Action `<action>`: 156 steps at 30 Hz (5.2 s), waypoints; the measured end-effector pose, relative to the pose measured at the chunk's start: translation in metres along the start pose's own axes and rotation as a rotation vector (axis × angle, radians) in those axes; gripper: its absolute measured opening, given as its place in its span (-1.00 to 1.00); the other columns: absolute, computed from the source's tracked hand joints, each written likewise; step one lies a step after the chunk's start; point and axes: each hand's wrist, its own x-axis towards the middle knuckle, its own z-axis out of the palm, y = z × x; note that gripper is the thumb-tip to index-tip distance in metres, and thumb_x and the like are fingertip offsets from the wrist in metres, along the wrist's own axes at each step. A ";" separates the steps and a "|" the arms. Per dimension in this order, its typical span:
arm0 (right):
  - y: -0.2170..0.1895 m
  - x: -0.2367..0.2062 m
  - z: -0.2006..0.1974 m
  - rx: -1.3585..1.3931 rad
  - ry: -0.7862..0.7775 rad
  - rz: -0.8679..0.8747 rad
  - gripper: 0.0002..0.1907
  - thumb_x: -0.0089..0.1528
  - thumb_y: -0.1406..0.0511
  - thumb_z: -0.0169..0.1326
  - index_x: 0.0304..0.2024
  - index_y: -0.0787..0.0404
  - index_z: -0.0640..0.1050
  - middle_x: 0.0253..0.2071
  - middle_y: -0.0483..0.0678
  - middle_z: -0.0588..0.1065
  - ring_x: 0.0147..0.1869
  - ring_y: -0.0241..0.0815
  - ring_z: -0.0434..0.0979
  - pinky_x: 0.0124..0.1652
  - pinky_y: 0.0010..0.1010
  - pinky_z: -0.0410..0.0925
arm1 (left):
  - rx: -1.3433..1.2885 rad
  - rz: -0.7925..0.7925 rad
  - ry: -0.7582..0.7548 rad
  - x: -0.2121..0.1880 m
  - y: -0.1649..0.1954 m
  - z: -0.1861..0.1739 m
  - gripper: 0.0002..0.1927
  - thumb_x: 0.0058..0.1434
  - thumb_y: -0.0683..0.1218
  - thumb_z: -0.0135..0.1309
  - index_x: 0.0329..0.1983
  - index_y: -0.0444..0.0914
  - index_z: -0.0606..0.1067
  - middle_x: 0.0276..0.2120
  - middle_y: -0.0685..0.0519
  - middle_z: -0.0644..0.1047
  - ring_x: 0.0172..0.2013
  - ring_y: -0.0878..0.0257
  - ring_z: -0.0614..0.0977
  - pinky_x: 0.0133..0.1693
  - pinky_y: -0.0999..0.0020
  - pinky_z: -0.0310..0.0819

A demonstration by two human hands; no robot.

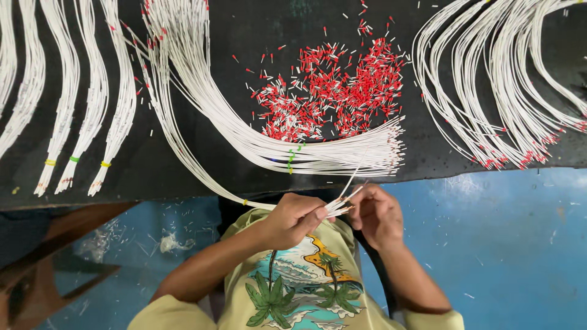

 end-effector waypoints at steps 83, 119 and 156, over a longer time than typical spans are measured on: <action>-0.018 0.090 0.129 -0.760 -0.350 -0.331 -0.94 0.24 0.52 0.13 -0.22 0.41 0.57 -0.34 -0.15 0.47 -0.30 -0.49 0.33 -0.34 -0.63 0.18 | -0.028 0.444 0.332 0.021 0.144 -0.047 -0.72 0.73 -0.01 -0.31 0.16 -0.30 0.33 -0.06 0.01 0.59 0.02 0.28 0.65 0.11 0.40 0.51; 0.034 0.084 0.123 -1.120 -0.400 -0.643 -0.90 0.12 0.50 0.12 -0.30 0.29 0.56 -0.37 0.16 0.53 -0.32 0.16 0.58 -0.32 -0.19 0.39 | -0.386 0.404 0.393 0.013 0.135 -0.047 -0.54 0.59 0.12 -0.27 0.30 -0.32 0.20 0.02 -0.09 0.43 -0.06 0.05 0.70 -0.14 0.16 0.74; 0.028 0.089 0.116 -0.814 -0.394 -0.317 -0.70 0.20 0.52 0.01 0.00 0.33 0.48 -0.03 0.06 0.50 0.12 -0.08 0.52 0.13 -0.27 0.37 | 0.021 0.269 0.338 0.008 0.099 -0.049 -0.71 0.58 -0.06 -0.15 0.15 -0.31 0.50 -0.47 0.16 0.43 -0.42 0.46 0.46 -0.27 0.48 0.44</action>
